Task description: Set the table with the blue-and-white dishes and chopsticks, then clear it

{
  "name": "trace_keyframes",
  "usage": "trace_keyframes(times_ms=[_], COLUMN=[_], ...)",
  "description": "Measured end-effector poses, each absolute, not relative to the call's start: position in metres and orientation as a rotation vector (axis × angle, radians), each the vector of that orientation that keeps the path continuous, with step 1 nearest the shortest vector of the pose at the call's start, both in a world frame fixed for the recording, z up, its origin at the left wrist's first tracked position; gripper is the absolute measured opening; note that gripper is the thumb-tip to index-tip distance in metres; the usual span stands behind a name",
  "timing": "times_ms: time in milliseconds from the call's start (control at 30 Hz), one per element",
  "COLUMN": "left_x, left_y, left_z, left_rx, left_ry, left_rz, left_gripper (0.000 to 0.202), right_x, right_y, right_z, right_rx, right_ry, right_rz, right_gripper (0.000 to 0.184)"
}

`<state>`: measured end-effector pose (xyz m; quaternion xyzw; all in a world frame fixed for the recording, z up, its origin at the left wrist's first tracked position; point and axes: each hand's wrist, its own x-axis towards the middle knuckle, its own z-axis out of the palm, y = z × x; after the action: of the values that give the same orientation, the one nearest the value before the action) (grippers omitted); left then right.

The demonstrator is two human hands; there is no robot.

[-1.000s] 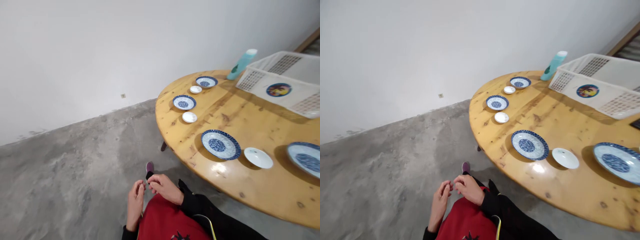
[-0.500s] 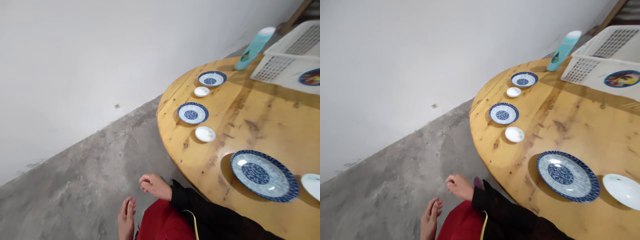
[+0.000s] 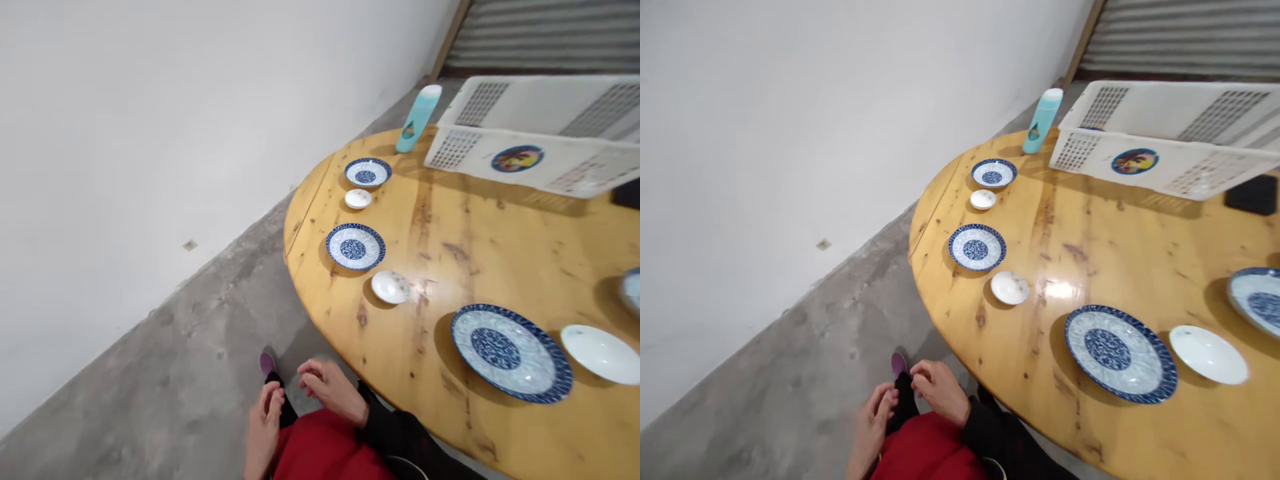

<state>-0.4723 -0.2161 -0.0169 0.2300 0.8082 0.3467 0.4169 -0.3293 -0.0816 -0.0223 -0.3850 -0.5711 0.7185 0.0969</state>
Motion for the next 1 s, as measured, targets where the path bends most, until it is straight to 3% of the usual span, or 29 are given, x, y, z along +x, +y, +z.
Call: trace_keyframes(times_ms=[200,533,1000], left_x=[-0.558,-0.686,-0.654], left_y=[-0.161,-0.083,0.054], left_z=[-0.024,-0.016,-0.017], left_rx=[0.784,0.89,1.197], left_ry=[1.928,1.853,1.579], left_rz=[0.803,0.835,0.707], left_gripper=[0.05,0.053,0.038], right_x=[-0.384,-0.484,-0.468], right_y=[-0.052,-0.034,0.037], right_z=[-0.012,0.005,0.006], right_rx=[-1.296,-1.468,-1.549], right_ry=[-1.481,-1.242,-0.9], right_rz=[1.96,1.876,1.696], right_gripper=[0.038,0.039,0.048])
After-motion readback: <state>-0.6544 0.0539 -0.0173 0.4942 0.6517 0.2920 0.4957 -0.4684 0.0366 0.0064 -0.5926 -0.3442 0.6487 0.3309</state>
